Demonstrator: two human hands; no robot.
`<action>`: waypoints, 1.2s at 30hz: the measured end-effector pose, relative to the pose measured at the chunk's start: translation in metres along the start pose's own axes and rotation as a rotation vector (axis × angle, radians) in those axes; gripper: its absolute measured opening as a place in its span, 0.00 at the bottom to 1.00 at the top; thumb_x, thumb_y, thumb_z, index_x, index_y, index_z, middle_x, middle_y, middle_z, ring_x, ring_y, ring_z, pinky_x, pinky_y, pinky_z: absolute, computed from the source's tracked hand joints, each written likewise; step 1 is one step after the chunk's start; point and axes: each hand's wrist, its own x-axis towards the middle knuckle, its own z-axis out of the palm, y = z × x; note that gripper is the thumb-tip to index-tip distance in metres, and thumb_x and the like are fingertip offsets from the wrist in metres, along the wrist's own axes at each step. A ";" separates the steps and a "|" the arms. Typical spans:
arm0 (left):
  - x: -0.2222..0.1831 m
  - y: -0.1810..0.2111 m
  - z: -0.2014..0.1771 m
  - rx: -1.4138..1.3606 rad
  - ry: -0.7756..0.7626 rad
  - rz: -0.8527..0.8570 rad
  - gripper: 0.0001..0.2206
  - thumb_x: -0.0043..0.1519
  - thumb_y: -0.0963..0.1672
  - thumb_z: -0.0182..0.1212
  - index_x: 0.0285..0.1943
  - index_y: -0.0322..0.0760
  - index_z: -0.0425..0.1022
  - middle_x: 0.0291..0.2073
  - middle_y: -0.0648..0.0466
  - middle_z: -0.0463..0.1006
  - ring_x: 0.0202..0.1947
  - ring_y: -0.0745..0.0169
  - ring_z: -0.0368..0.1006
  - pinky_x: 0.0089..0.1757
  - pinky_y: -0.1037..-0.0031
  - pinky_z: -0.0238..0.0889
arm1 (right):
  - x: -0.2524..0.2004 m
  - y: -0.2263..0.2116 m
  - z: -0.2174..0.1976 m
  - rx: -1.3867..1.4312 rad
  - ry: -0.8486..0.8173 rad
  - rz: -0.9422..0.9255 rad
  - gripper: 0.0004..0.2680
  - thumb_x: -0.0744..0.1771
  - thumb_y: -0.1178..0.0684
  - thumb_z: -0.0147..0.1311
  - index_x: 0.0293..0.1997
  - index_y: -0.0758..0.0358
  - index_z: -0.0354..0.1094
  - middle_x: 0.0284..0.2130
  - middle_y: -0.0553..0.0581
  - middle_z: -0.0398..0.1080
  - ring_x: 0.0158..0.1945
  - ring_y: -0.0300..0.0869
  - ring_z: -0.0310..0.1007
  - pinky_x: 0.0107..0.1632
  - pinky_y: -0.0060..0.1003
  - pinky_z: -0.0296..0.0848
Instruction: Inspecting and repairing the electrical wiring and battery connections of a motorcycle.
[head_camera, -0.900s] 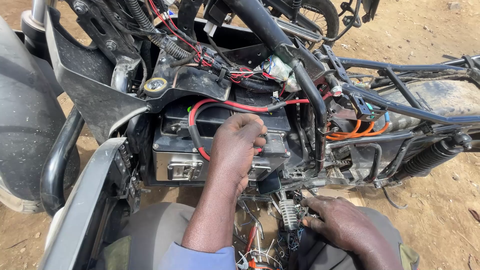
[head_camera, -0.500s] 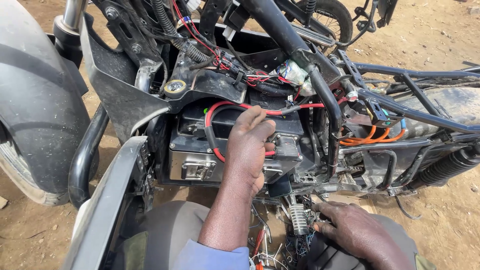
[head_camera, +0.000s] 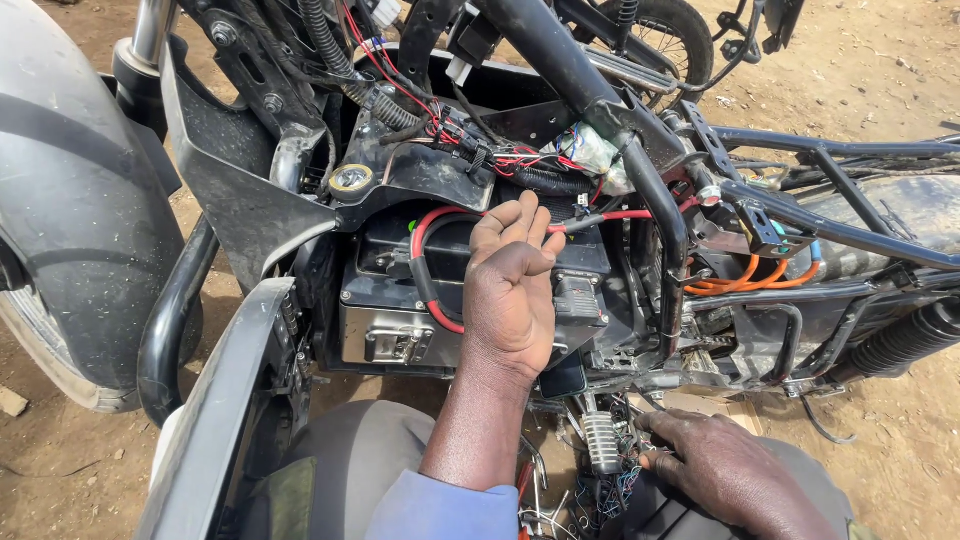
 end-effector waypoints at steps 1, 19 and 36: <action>0.000 0.000 0.000 0.002 0.001 0.000 0.27 0.45 0.33 0.45 0.58 0.31 0.64 0.75 0.28 0.55 0.76 0.26 0.48 0.66 0.48 0.51 | -0.002 -0.001 -0.003 0.001 -0.001 -0.001 0.18 0.66 0.32 0.52 0.63 0.28 0.62 0.57 0.43 0.73 0.59 0.49 0.72 0.58 0.46 0.70; -0.008 -0.007 0.015 -0.282 -0.396 0.094 0.36 0.51 0.40 0.61 0.71 0.30 0.52 0.77 0.23 0.31 0.45 0.31 0.76 0.53 0.46 0.64 | 0.008 0.013 0.005 -0.036 -0.003 0.025 0.14 0.67 0.28 0.45 0.54 0.32 0.67 0.50 0.39 0.76 0.56 0.44 0.75 0.57 0.42 0.72; -0.009 0.010 0.021 -0.051 -0.119 0.084 0.28 0.49 0.41 0.58 0.62 0.31 0.64 0.73 0.28 0.54 0.41 0.36 0.80 0.43 0.57 0.70 | 0.010 0.007 0.002 -0.076 -0.072 0.097 0.17 0.67 0.31 0.50 0.63 0.28 0.61 0.58 0.39 0.72 0.60 0.46 0.72 0.60 0.43 0.71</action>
